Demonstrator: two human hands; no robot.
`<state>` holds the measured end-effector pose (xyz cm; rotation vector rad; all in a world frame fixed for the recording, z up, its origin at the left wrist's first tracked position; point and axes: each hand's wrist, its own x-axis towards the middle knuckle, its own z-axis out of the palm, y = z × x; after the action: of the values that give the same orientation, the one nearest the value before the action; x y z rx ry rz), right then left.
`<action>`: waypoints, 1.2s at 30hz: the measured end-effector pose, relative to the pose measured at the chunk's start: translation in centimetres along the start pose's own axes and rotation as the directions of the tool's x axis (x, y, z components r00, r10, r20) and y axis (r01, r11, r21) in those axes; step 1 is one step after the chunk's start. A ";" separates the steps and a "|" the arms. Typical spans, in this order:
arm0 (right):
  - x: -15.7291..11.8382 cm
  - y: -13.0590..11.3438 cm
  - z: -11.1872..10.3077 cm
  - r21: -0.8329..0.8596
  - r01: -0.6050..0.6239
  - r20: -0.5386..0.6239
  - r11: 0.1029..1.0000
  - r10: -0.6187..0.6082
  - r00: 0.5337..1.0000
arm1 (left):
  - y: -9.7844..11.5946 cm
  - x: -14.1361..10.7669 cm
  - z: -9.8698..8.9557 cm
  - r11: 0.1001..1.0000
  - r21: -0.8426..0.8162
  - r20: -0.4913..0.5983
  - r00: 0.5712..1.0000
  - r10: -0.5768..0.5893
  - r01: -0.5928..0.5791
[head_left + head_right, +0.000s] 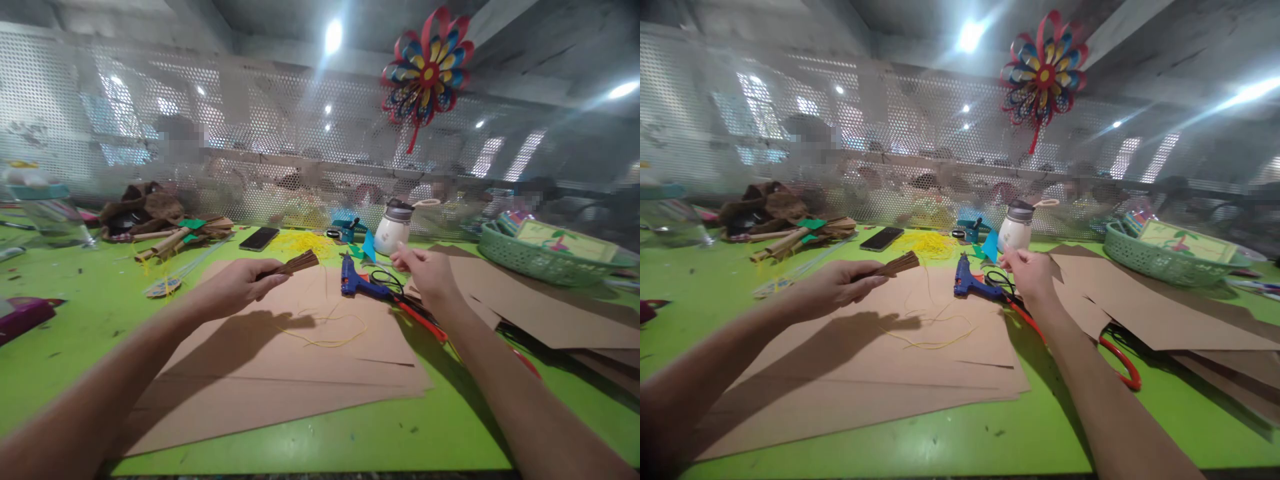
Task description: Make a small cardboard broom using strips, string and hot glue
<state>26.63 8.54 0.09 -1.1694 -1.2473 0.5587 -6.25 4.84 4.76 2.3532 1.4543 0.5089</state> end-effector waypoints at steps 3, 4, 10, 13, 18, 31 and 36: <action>-1.4 -1.4 0.8 0.024 0.041 0.122 0.999 -0.043 0.992 | 0.7 -0.2 0.3 0.997 0.083 -0.014 1.000 0.000 0.001; -2.1 -2.1 1.1 0.044 0.047 0.205 0.998 -0.055 0.977 | 0.9 -0.3 0.4 0.993 0.121 -0.028 1.000 0.014 -0.010; -5.8 -4.1 3.6 0.227 -0.112 0.722 0.968 -0.090 0.686 | 1.6 -0.5 1.8 0.970 0.191 -0.007 0.988 0.152 -0.148; -6.6 -3.4 4.7 0.304 -0.300 0.795 0.904 -0.067 0.603 | 1.8 -0.5 2.4 0.958 0.221 0.009 0.983 0.186 -0.183; -6.1 -2.2 4.8 0.190 -0.422 0.799 0.886 0.110 0.591 | 2.1 -0.7 2.6 0.946 0.261 0.023 0.981 0.193 -0.192; -3.6 -5.3 -0.5 0.267 -0.050 0.717 0.962 -0.164 0.678 | 0.8 -1.1 1.1 0.925 0.332 0.059 0.982 0.178 -0.187; -5.4 -6.2 0.9 0.512 -0.189 0.664 0.838 -0.248 0.705 | 1.6 -1.9 1.2 0.936 0.250 0.076 0.969 0.235 -0.247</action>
<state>22.69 2.03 3.27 -0.4084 -1.5930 1.3446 -5.26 2.30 4.15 2.7512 1.2846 0.3394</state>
